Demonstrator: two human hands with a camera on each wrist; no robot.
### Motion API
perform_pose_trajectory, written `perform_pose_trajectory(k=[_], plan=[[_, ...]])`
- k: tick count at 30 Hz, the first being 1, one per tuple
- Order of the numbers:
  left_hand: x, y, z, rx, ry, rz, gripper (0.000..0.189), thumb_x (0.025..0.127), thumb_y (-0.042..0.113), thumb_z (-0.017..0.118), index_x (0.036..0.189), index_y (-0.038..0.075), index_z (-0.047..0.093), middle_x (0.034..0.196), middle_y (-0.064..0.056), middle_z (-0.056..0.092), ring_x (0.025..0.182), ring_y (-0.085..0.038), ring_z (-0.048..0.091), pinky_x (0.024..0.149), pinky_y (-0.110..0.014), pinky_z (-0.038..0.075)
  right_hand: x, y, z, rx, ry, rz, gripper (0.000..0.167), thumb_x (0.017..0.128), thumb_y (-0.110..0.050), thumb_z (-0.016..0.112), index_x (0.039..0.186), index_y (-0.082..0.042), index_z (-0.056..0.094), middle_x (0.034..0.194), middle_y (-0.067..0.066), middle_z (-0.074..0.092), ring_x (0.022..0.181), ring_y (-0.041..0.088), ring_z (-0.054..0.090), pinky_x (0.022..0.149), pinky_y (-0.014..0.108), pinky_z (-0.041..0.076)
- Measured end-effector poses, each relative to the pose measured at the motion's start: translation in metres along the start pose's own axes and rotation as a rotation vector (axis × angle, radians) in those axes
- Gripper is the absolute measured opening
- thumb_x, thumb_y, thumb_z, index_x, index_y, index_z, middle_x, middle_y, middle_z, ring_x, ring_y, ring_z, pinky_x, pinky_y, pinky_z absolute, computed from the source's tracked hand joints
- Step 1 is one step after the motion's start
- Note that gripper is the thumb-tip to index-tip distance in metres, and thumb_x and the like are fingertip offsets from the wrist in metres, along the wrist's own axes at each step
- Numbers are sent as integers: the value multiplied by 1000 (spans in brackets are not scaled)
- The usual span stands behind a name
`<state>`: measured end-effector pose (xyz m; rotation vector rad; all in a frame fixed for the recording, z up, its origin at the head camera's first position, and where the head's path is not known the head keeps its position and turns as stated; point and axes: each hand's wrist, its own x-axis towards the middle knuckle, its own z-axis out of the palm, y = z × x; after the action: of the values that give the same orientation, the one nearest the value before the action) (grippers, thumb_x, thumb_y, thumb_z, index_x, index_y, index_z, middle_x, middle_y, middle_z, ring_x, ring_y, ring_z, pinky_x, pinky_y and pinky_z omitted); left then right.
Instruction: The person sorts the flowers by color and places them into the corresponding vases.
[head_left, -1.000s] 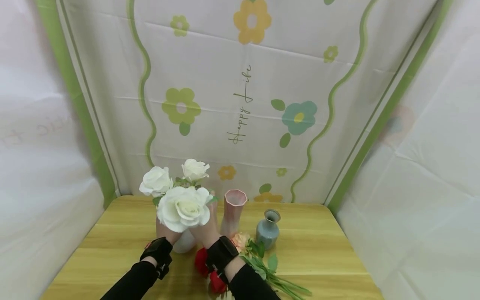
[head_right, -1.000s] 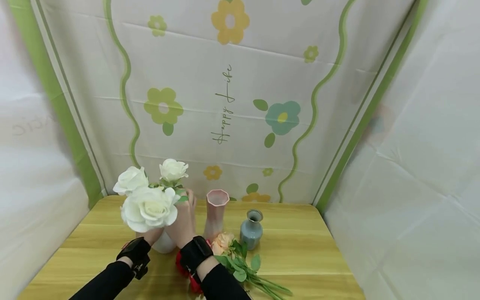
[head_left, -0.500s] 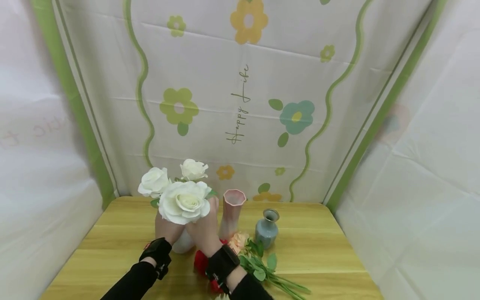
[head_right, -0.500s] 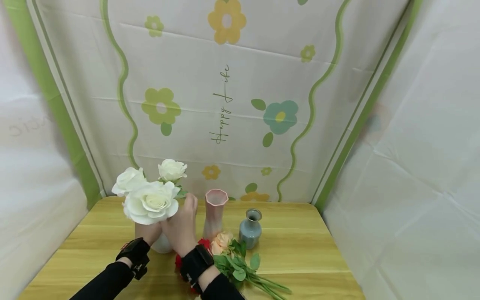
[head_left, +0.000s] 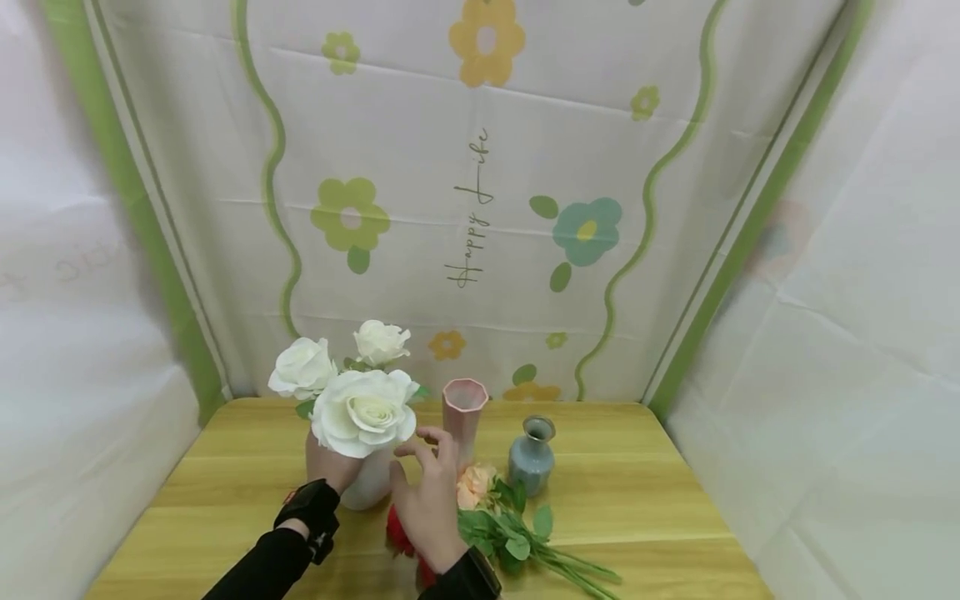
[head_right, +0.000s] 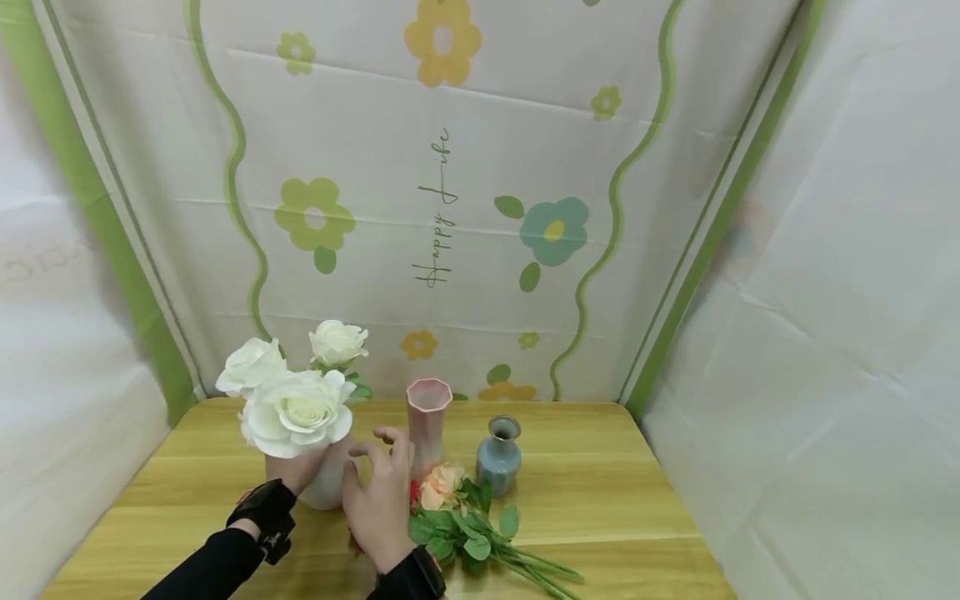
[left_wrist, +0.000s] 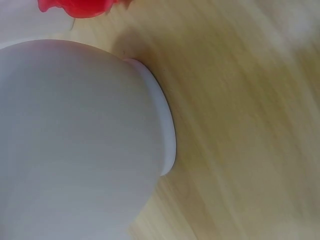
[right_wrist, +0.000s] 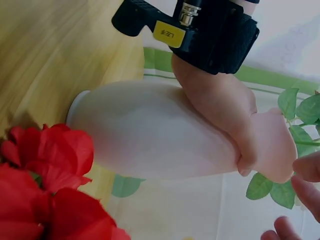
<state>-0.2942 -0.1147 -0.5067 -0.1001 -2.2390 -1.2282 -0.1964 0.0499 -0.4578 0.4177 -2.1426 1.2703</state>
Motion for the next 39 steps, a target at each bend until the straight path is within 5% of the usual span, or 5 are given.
perform_pose_trajectory(k=[13, 26, 30, 39], plan=[[-2, 0, -7, -17, -41, -106, 71, 77, 17, 83, 136, 2, 48, 128, -19, 56, 119, -35, 49, 104, -50, 35, -24, 17, -31, 9, -161, 100, 14, 87, -13, 74, 83, -21, 64, 100, -6, 48, 90, 16, 51, 76, 31, 45], [3, -6, -4, -5, -56, -68, 71, 76, 24, 85, 135, 8, 50, 128, -12, 58, 119, -31, 52, 102, -50, 38, -59, 39, -89, -193, -618, 137, 15, 91, -30, 72, 80, -24, 63, 86, -14, 49, 76, 3, 47, 63, 24, 44], [3, -5, -3, 0, -59, -69, 70, 77, 25, 85, 136, 8, 50, 128, -12, 58, 119, -31, 52, 103, -51, 38, -63, 43, -98, -298, -726, 74, 13, 88, -28, 75, 80, -22, 67, 79, -17, 50, 72, -1, 49, 60, 21, 45], [5, 1, -3, -13, -77, -117, 68, 81, 30, 81, 138, 11, 48, 131, -11, 56, 121, -30, 50, 105, -51, 36, -75, 49, -102, -473, -912, 172, 9, 82, -20, 79, 84, -18, 71, 77, -14, 48, 69, 1, 49, 57, 24, 47]])
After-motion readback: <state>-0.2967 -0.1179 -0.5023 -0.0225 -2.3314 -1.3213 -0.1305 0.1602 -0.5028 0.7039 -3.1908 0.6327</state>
